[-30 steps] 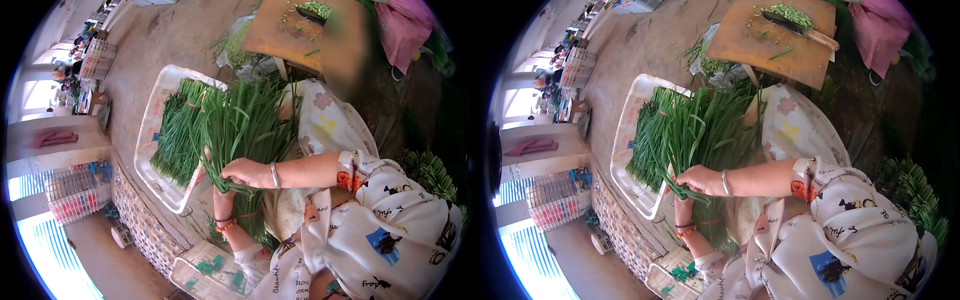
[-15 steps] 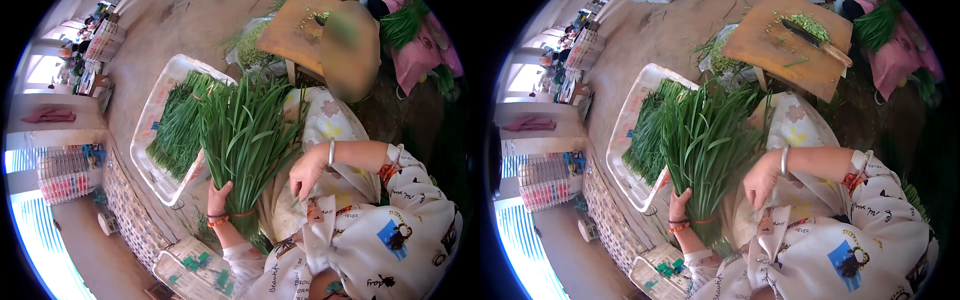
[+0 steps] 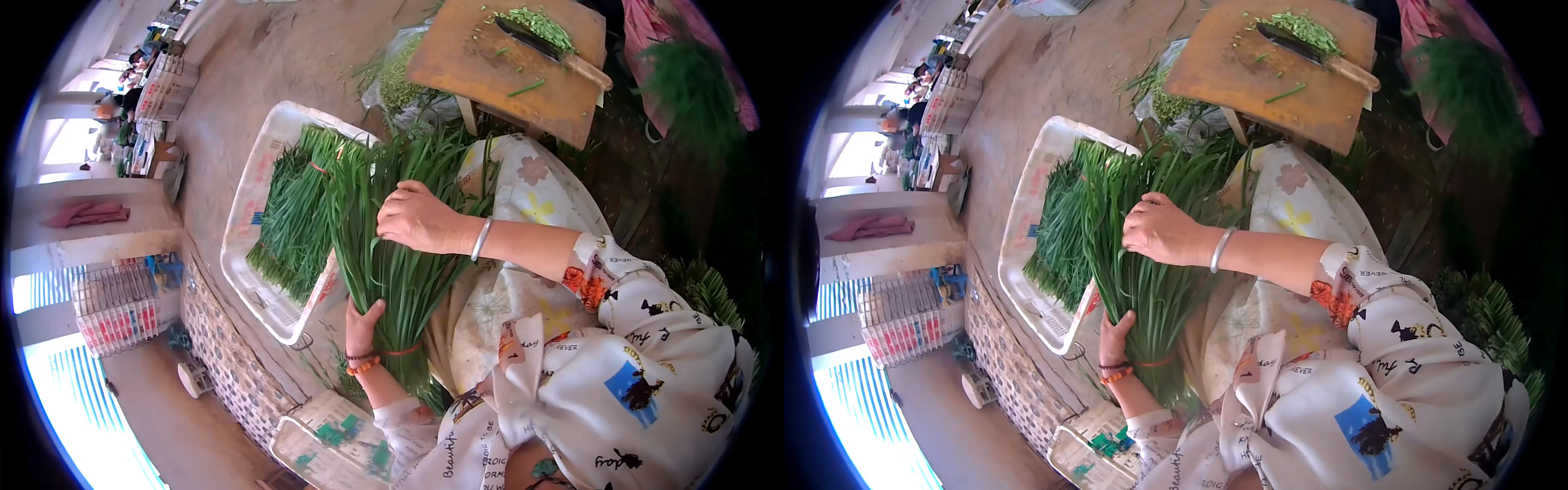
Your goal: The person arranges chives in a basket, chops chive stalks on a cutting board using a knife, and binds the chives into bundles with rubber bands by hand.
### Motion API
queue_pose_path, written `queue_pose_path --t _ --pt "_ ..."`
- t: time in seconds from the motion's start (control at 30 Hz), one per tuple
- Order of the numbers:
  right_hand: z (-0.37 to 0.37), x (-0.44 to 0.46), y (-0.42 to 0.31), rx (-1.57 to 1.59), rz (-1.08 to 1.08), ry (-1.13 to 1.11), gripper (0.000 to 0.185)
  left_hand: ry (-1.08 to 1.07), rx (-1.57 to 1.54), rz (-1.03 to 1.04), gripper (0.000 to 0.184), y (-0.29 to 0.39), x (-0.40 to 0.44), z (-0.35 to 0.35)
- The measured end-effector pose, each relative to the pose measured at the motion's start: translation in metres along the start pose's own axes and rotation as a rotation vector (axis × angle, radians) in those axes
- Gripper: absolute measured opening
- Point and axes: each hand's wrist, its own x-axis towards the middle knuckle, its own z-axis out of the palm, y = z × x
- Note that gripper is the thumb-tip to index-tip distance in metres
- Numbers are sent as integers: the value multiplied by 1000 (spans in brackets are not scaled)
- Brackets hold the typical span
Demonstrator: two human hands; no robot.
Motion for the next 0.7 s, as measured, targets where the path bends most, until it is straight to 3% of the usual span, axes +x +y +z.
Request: queue_pose_path --t 0.07,0.1,0.17,0.23,0.27,0.37,0.43,0.5,0.53,0.6,0.63,0.7 --pt "-4 8 -5 240 142 17 5 -2 -13 3 56 0 1 1" --pt "-16 17 -12 485 404 122 8 11 -27 -2 56 3 -1 3" --pt "-53 34 7 743 639 346 11 33 -48 -10 56 2 -4 5" --pt "-99 30 31 952 551 58 15 27 -66 -5 55 1 -3 1" --pt "-111 18 24 903 481 -184 18 27 -68 -3 55 0 -3 -1" --pt "-92 -39 14 962 352 -792 27 69 -167 -20 54 -5 -4 -2" --pt "-52 -78 22 892 517 -1108 30 47 -174 -7 54 -3 -4 -1" --pt "1 -112 38 1335 1178 -965 34 83 -42 16 57 7 -8 13" --pt "8 -109 25 1348 1171 -960 34 116 95 35 59 15 -12 24" --pt "19 -93 3 1692 1674 -92 37 213 402 126 73 33 -31 61" --pt "17 -91 0 1761 1660 48 37 170 677 156 86 48 -45 79" --pt "3 -98 -1 1743 1475 -151 37 -107 829 295 107 44 -72 84"
